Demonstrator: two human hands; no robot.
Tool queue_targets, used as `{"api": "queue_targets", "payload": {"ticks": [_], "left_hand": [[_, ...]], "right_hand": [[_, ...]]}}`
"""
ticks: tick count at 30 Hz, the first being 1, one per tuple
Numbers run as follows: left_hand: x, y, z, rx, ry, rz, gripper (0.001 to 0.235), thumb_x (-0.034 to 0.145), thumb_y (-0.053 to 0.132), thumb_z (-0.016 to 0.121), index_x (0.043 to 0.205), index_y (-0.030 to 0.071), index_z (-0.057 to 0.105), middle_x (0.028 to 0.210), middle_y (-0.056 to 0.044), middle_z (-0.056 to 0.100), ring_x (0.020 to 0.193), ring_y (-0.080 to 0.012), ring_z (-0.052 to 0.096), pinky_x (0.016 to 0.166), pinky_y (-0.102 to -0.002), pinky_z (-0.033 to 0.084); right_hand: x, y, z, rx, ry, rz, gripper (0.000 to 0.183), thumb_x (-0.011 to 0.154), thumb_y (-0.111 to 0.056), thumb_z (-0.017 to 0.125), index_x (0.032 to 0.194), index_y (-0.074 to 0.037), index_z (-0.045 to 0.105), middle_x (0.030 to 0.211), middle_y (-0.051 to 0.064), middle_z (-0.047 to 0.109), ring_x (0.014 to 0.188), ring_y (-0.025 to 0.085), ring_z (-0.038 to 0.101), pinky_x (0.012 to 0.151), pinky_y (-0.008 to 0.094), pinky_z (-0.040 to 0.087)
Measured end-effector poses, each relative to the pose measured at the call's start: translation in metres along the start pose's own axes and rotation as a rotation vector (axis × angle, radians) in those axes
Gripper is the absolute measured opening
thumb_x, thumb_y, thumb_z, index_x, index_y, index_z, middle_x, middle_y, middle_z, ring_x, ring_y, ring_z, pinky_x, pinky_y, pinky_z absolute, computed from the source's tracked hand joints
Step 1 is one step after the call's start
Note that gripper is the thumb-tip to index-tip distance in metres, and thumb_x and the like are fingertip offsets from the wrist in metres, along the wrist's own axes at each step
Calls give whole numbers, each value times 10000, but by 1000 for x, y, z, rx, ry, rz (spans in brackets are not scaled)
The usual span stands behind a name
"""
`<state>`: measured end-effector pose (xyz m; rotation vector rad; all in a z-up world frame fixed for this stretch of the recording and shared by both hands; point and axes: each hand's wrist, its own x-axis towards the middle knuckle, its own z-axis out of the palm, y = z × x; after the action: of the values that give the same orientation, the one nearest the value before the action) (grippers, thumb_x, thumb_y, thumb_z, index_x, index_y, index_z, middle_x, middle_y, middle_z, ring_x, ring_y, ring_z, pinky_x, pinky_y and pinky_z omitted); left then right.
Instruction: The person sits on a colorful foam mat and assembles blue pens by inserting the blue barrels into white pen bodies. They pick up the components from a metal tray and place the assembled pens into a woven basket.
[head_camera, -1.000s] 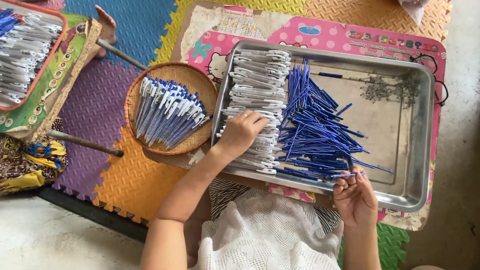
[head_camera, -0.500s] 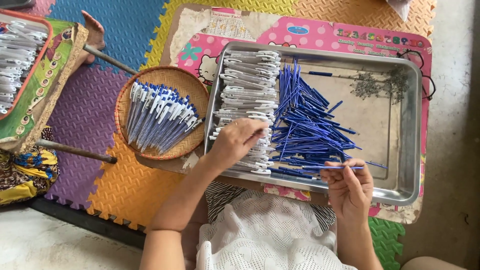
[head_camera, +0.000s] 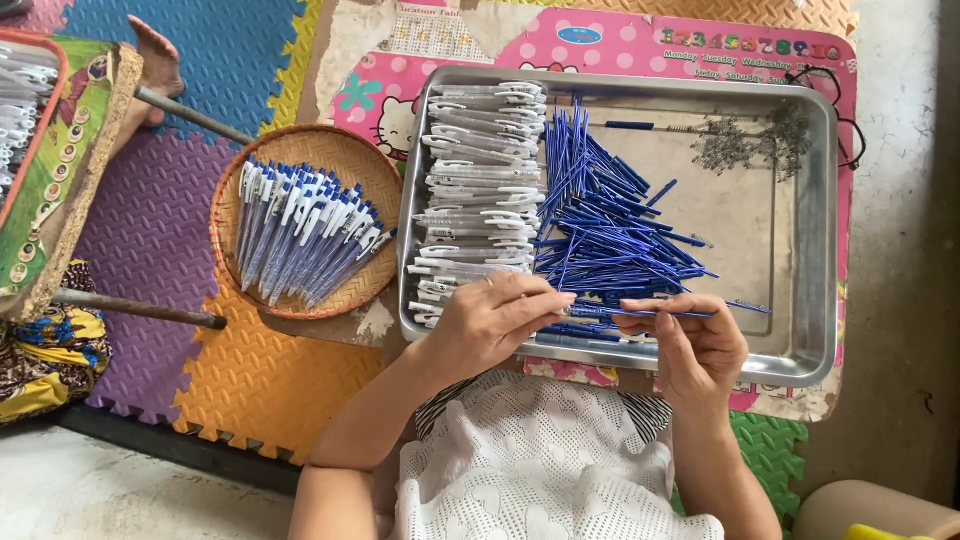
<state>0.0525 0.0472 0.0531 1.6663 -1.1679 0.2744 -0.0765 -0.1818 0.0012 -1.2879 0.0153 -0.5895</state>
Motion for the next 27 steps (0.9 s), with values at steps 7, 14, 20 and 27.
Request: {"api": "queue_targets", "payload": {"ticks": [7,14,20,27], "left_hand": [[-37,2,29,-600,-328,-505,297,1080,92,616,1359,12,681,953,-168,769,747,-187,700,634,-305,571],[-77,-23,66,-1180,-28,-884,326,1051,65,660,1353,-51,624,944,-164,784,625,-163,718,513,-232,557],[-88,-36,72,-1226,-25,-892,322,1054,65,638,1361,-30,632,886,-207,777,519,-182,709,429,-253,547],[-86,-34,72,-1229,-32,-872,322,1055,54,638,1359,-56,633,847,-222,771,480,-180,688,399,-259,538]], "right_hand": [[9,-6,15,-246,-203,149,227,938,69,643,1165,64,636,968,278,806,872,322,834,773,427,676],[3,30,32,-546,-131,-84,582,930,87,671,1490,17,533,1061,179,807,951,276,787,878,426,609],[-3,30,35,-650,-177,-232,706,940,100,598,1596,82,339,1244,193,768,980,305,780,885,447,614],[-3,22,38,-687,-198,-246,466,935,60,622,1392,-18,671,1195,84,809,980,264,794,880,381,625]]}}
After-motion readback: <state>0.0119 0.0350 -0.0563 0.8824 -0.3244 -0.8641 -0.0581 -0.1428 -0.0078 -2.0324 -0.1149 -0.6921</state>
